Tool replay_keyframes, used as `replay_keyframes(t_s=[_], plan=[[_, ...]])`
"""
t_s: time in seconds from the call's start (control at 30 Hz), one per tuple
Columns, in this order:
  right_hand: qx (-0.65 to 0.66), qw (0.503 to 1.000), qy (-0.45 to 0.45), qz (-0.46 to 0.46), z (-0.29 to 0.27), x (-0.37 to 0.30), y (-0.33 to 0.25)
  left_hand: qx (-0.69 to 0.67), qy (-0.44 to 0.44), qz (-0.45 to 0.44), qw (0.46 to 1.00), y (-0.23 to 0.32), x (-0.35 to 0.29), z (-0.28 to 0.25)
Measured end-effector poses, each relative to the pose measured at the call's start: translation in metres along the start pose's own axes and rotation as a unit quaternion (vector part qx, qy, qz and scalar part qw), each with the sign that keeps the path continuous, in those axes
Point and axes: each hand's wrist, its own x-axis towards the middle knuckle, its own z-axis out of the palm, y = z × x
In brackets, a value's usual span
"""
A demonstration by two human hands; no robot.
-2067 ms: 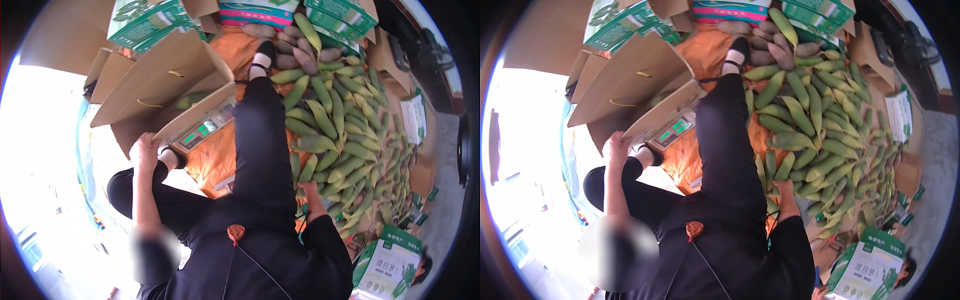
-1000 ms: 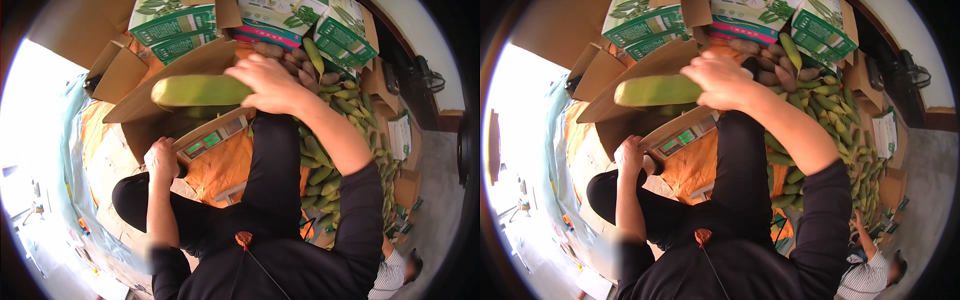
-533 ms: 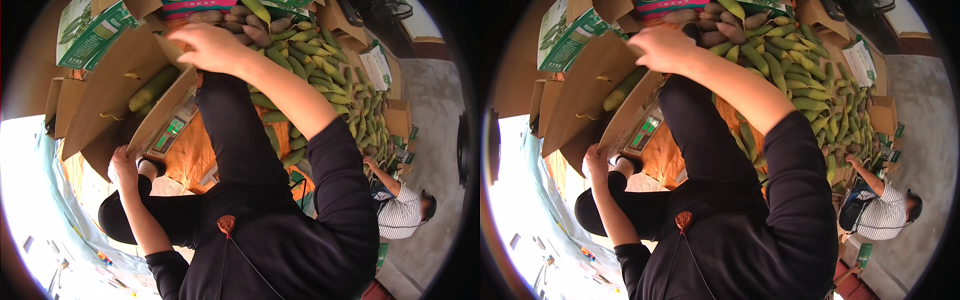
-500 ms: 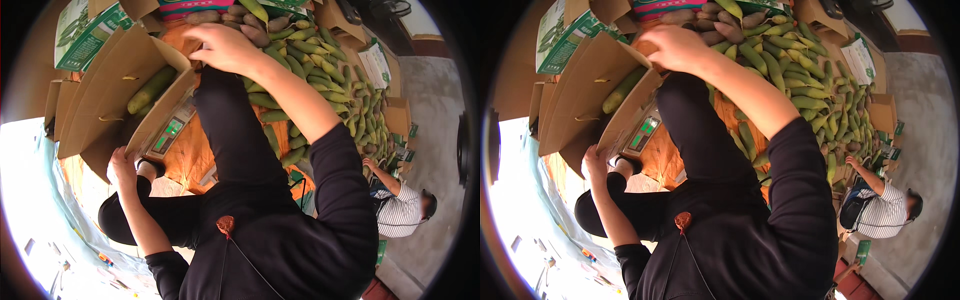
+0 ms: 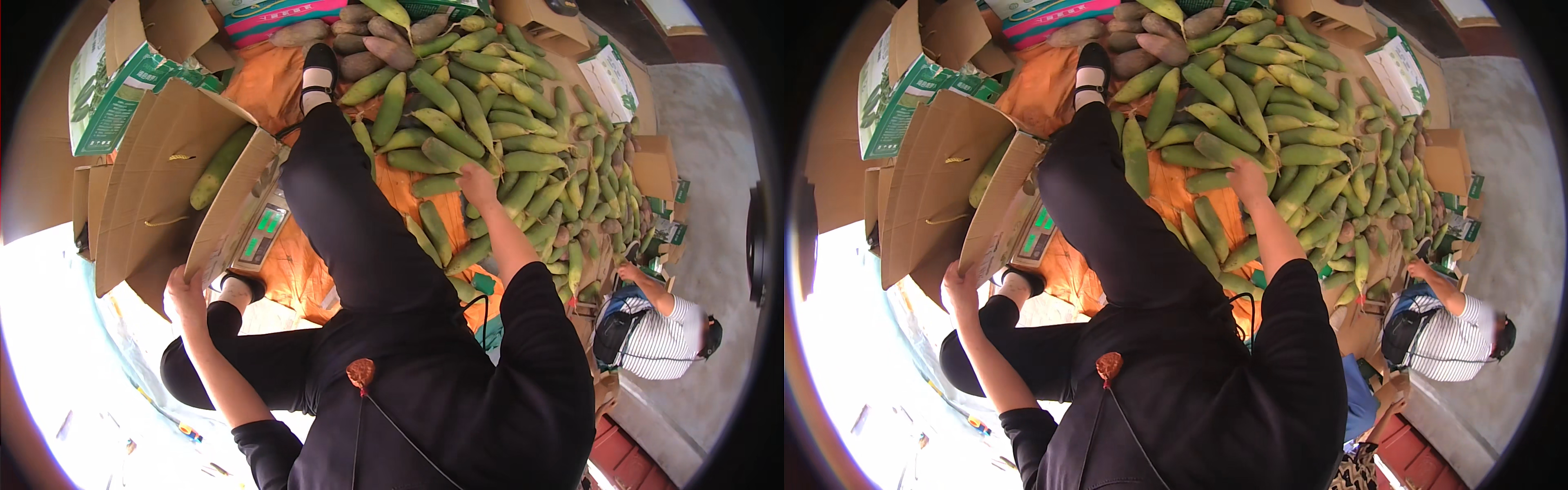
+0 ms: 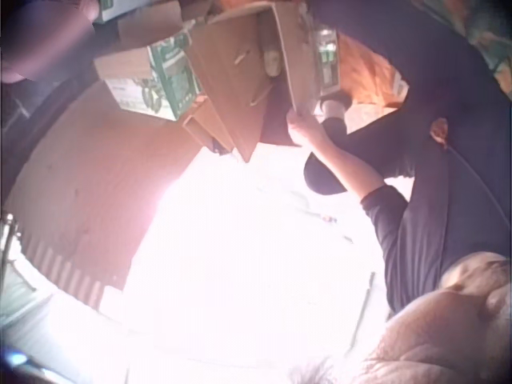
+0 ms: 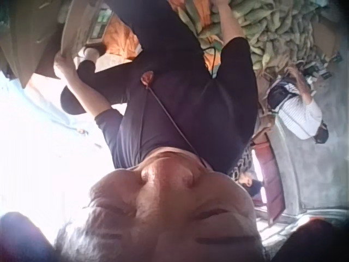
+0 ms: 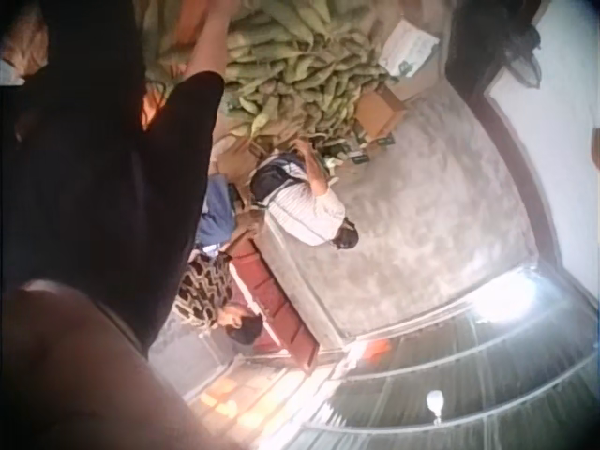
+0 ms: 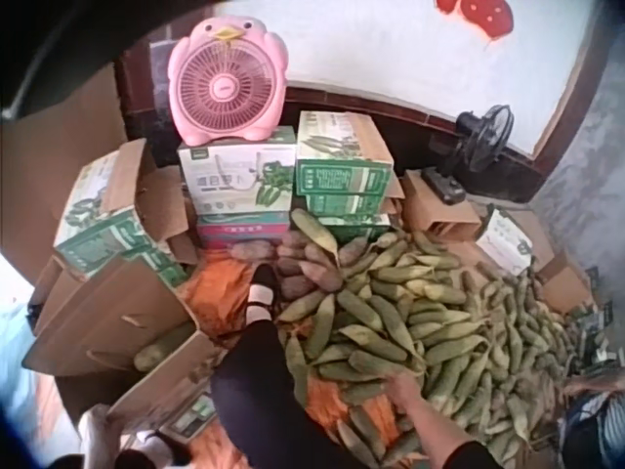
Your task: Packaging produce into cardboard boxes after weighing them.
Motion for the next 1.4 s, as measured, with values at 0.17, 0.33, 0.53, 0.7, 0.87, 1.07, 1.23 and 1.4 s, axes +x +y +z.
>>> replay_keyframes(t_s=[0.17, 0.33, 0.53, 0.7, 0.87, 1.07, 1.23, 1.4], plan=[[-0.129, 0.989, 0.064, -0.018, 0.020, 0.034, -0.013, 0.033, 0.002, -0.038, 0.999, 0.005, 0.000, -0.003], [-0.157, 0.984, 0.074, -0.045, 0.030, 0.055, -0.044, 0.063, 0.016, -0.053, 0.996, 0.033, -0.005, -0.012], [-0.291, 0.957, 0.010, 0.001, 0.043, 0.060, -0.058, 0.069, 0.010, -0.075, 0.995, 0.036, -0.006, -0.016], [-0.266, 0.963, 0.022, -0.031, 0.042, 0.049, -0.045, 0.052, 0.013, -0.073, 0.996, 0.037, -0.006, -0.018], [-0.109, 0.990, 0.052, -0.077, 0.019, 0.054, -0.031, 0.060, 0.007, -0.074, 0.995, 0.033, -0.007, -0.015], [0.145, 0.948, 0.116, -0.259, -0.070, 0.028, -0.165, 0.072, 0.008, -0.062, 0.995, 0.028, -0.008, -0.015], [0.174, 0.846, 0.144, -0.483, -0.154, -0.050, -0.326, 0.079, 0.004, -0.060, 0.995, 0.027, -0.007, -0.016], [0.142, 0.694, 0.162, -0.687, -0.145, -0.100, -0.441, 0.069, 0.002, -0.075, 0.995, 0.025, -0.013, -0.018]])
